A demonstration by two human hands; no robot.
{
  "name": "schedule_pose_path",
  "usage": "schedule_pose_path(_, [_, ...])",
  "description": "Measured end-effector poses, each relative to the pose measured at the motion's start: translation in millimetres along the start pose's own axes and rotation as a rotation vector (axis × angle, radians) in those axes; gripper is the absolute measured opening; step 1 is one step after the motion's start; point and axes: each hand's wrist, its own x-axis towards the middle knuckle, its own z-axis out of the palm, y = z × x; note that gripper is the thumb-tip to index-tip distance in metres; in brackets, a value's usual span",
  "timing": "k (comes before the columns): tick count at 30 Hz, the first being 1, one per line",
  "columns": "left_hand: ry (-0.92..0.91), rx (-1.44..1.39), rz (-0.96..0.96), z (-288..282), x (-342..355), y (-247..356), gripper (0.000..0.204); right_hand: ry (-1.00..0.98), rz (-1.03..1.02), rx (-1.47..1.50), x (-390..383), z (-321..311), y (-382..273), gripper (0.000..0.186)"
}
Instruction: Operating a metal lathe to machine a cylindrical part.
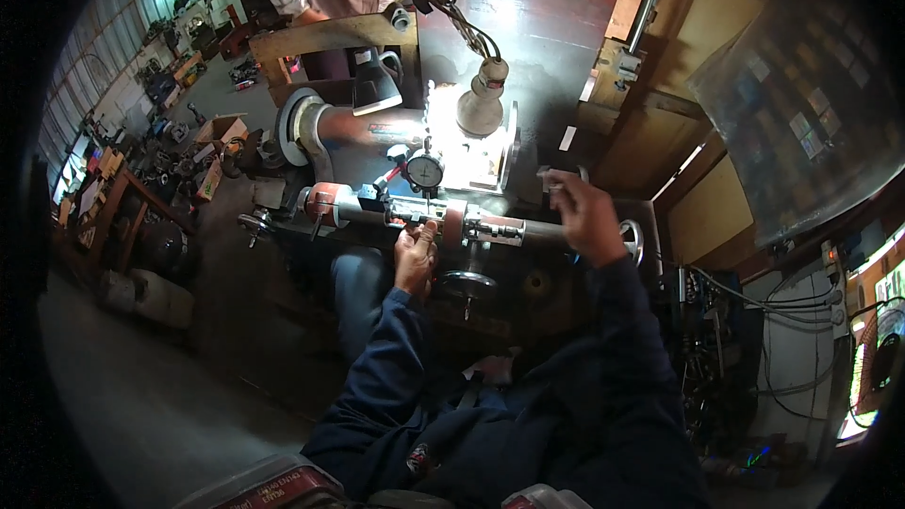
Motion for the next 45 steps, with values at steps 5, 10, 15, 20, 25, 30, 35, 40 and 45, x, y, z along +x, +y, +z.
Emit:
schedule_pose_path(5, [-0.086, -0.063, -0.036, -7.0, -1.7, 4.4, 0.015, -0.263, 0.055, -0.153, 25.7, 56.0, 1.4, 0.018])
schedule_pose_path(10, [-0.173, -0.12, -0.065, -13.2, -0.2, 4.0, 0.015, -0.306, -0.146, 0.039, 34.6, 78.3, 10.9, 0.013])
schedule_pose_path(15, [-0.162, -0.166, -0.068, -21.5, 4.4, -3.9, 0.021, -0.385, -0.098, 0.117, 35.7, 82.2, 16.0, 0.01])
schedule_pose_path(20, [-0.173, -0.228, -0.13, -22.6, 6.2, -4.4, 0.028, -0.398, -0.122, 0.077, 34.8, 85.3, 21.4, 0.008])
schedule_pose_path(25, [-0.119, -0.262, -0.152, -16.8, 4.0, 1.0, 0.028, -0.389, -0.118, 0.045, 35.4, 89.2, 27.5, 0.011])
schedule_pose_path(30, [-0.119, -0.25, -0.15, -10.4, 2.3, 4.5, 0.024, -0.319, -0.28, -0.043, 35.3, 90.0, 26.7, 0.012])
schedule_pose_path(35, [-0.108, -0.162, -0.092, -11.9, 2.4, 0.5, 0.018, -0.262, -0.15, -0.167, 23.8, 93.3, 9.7, 0.008])
schedule_pose_path(40, [-0.316, -0.261, -0.075, -27.3, 11.1, -10.9, 0.025, -0.224, -0.087, -0.273, 23.5, 99.7, 3.5, 0.008])
schedule_pose_path(45, [-0.213, -0.162, -0.024, -16.6, 6.8, -10.0, 0.03, -0.175, 0.115, -0.291, 20.6, 106.5, -3.7, 0.006])
